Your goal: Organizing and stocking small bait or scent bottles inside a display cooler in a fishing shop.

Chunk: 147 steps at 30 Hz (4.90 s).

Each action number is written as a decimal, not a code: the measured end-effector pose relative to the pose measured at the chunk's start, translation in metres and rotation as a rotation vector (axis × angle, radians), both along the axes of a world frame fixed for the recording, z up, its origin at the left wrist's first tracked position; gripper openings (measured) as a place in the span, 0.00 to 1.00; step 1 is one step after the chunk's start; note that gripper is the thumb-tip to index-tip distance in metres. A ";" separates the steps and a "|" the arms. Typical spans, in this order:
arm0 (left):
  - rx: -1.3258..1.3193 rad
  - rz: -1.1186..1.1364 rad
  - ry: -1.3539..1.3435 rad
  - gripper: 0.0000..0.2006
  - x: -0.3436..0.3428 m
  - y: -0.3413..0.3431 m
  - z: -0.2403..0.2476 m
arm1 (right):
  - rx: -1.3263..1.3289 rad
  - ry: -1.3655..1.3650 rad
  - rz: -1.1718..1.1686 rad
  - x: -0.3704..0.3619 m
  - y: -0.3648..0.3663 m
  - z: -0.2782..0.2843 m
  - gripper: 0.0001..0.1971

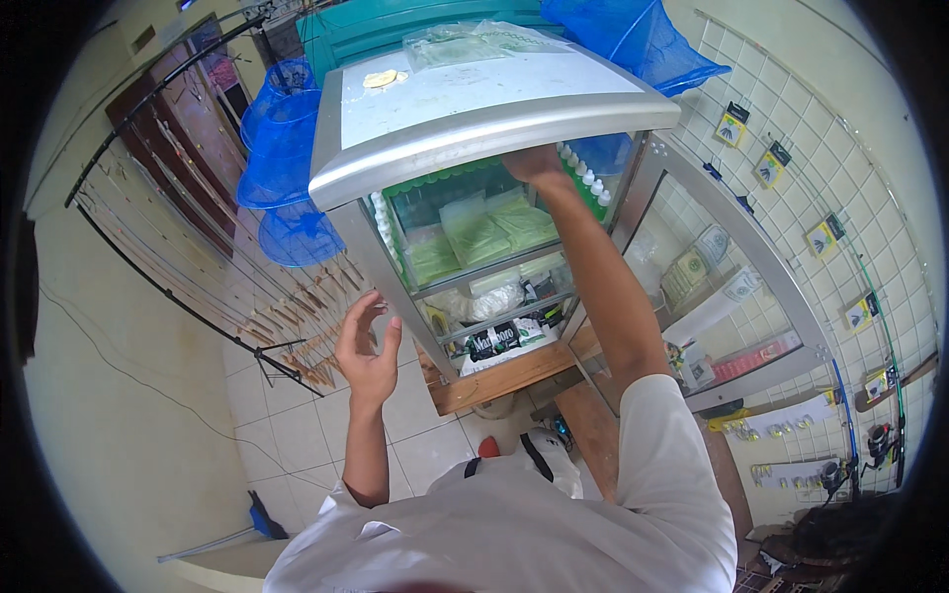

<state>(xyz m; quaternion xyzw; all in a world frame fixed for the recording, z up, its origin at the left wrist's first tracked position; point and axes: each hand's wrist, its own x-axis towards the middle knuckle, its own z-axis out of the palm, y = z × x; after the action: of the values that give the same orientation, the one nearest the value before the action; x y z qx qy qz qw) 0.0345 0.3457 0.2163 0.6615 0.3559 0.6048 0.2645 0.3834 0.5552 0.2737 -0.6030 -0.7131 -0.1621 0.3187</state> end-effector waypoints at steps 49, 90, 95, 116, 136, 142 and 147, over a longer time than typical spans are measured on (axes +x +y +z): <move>-0.079 -0.225 0.083 0.22 0.137 -0.247 -0.008 | 0.153 1.384 -0.135 0.055 -0.494 -0.086 0.25; -0.084 0.073 0.066 0.20 0.087 -0.168 -0.039 | -0.505 1.116 0.544 -0.106 -0.373 -0.103 0.20; -0.101 0.112 0.123 0.21 0.067 -0.139 -0.038 | -0.542 1.090 0.599 -0.125 -0.341 -0.093 0.21; -0.218 0.014 0.099 0.21 0.034 -0.077 -0.053 | -0.759 1.130 0.563 -0.137 -0.306 -0.081 0.25; -0.346 -0.741 0.452 0.08 0.152 -0.173 -0.133 | -0.625 1.488 0.038 0.005 -0.535 -0.193 0.24; -0.187 -0.877 0.523 0.12 0.242 -0.227 -0.110 | -0.561 1.656 -0.125 0.024 -0.629 -0.211 0.22; -0.155 -0.998 0.533 0.13 0.302 -0.275 -0.109 | -0.302 1.650 -0.217 0.044 -0.698 -0.232 0.21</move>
<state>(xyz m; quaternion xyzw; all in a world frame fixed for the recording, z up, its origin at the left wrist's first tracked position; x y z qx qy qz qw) 0.3361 0.0709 0.1072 0.8579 0.0981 0.1912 0.4668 0.4274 -0.1429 0.0420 -0.6292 -0.2043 0.3974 0.6359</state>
